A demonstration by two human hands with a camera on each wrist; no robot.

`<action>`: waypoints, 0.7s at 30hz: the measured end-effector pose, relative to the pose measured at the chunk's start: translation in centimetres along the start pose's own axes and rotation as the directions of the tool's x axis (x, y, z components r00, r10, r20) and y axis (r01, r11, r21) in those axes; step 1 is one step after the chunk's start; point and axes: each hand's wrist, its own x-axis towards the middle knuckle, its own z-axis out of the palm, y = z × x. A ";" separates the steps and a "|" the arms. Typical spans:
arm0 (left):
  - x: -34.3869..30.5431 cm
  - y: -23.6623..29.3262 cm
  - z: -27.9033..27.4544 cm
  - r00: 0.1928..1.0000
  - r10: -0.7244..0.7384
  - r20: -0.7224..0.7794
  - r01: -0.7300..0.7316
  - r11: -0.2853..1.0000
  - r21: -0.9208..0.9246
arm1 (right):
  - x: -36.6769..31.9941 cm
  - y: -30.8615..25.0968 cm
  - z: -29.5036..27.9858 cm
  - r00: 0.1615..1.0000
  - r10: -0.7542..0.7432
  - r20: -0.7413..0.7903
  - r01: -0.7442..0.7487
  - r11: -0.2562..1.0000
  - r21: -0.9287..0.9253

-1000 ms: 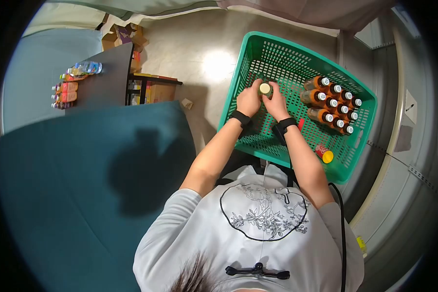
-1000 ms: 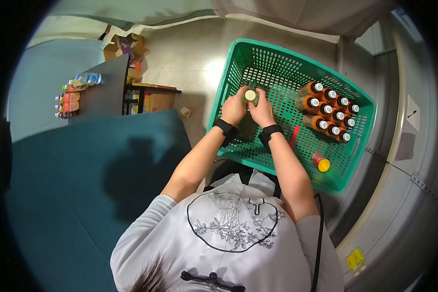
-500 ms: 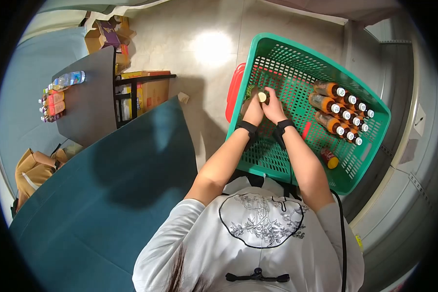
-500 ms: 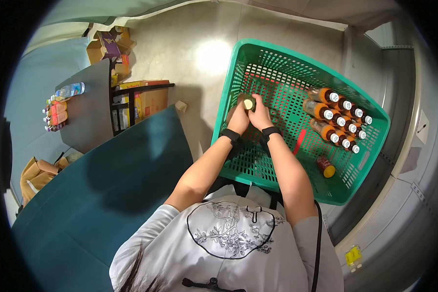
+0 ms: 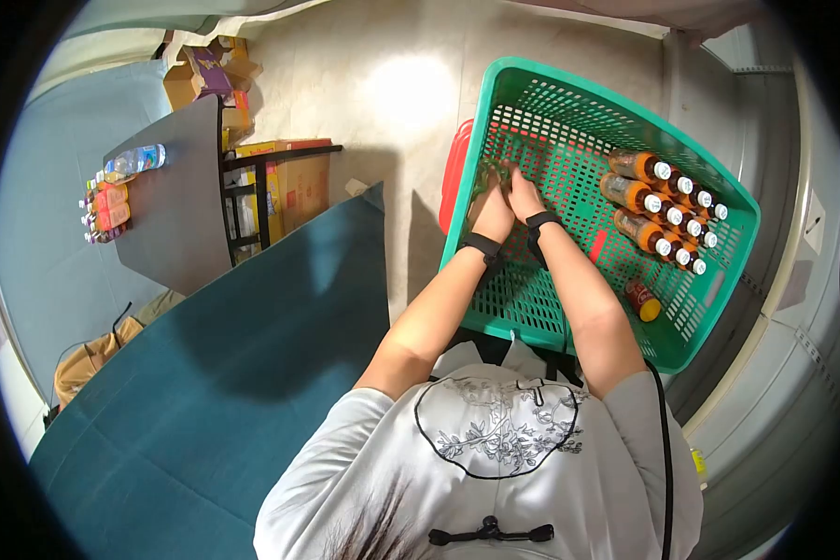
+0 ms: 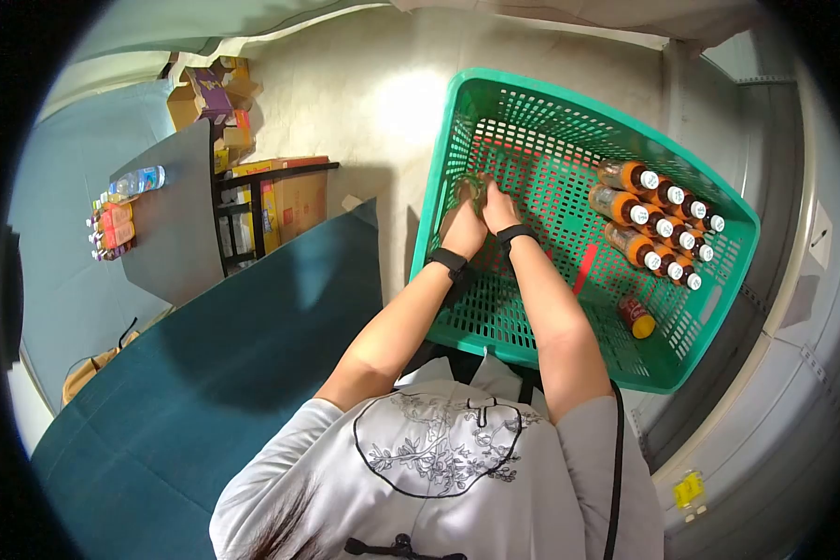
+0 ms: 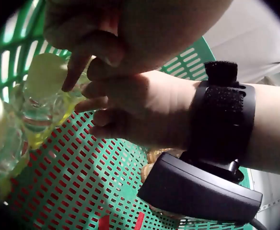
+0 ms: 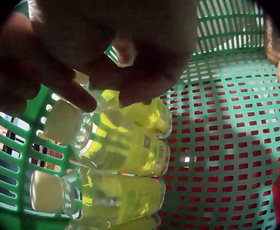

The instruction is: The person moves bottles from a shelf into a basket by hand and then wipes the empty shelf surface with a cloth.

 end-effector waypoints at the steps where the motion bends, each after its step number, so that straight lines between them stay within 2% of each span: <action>1: 0.1 -0.7 0.7 0.990 0.095 -0.106 -0.094 0.996 0.011 | 0.1 0.3 0.0 0.999 0.013 0.032 -0.013 1.000 -0.004; 2: 0.2 -1.4 1.5 0.960 0.187 -0.208 -0.185 0.982 0.030 | 0.2 0.6 0.0 1.000 0.013 0.020 -0.013 1.000 -0.001; 4: -0.6 -0.8 1.1 0.960 0.194 -0.200 -0.202 0.979 -0.022 | 0.4 1.6 0.5 0.999 -0.039 0.034 0.034 0.990 0.135; 5: -0.9 -0.5 0.9 0.963 0.190 -0.193 -0.208 0.975 -0.076 | 0.5 2.2 0.8 0.999 -0.037 0.019 0.034 0.989 0.143; 7: -1.2 -0.2 1.0 0.966 0.196 -0.168 -0.204 0.978 -0.033 | -0.2 2.4 1.2 0.981 -0.123 -0.151 0.147 0.977 0.156; 8: -1.4 0.0 1.1 0.967 0.211 -0.142 -0.209 0.977 0.031 | -0.6 2.6 1.1 0.980 -0.110 -0.169 0.138 0.976 0.167; 10: -2.0 0.6 1.4 0.958 0.258 -0.122 -0.244 0.962 0.121 | -2.4 1.3 -1.1 0.989 0.112 -0.094 -0.088 0.969 0.229; 11: -2.1 0.5 1.8 0.948 0.297 -0.113 -0.279 0.949 0.149 | -2.4 3.0 -0.4 0.968 0.067 -0.241 -0.008 0.971 0.238; 13: -2.6 1.1 1.9 0.944 0.323 -0.065 -0.306 0.932 0.194 | -5.0 2.2 -3.0 0.930 0.294 -0.219 -0.152 0.854 0.498; 16: -3.8 2.3 2.9 0.922 0.387 -0.013 -0.369 0.889 0.269 | -8.7 4.1 -6.3 0.858 0.328 -0.396 0.027 0.741 0.671; 18: -4.8 3.6 3.8 0.894 0.448 0.033 -0.436 0.848 0.302 | -12.0 5.2 -8.6 0.798 0.368 -0.477 0.090 0.710 0.698; 20: -6.9 5.6 4.3 0.873 0.474 0.116 -0.484 0.814 0.321 | -15.3 7.2 -10.4 0.715 0.399 -0.574 0.241 0.630 0.738; 21: -7.6 6.0 5.2 0.826 0.541 0.159 -0.562 0.771 0.298 | -17.0 8.2 -11.0 0.678 0.422 -0.601 0.262 0.626 0.735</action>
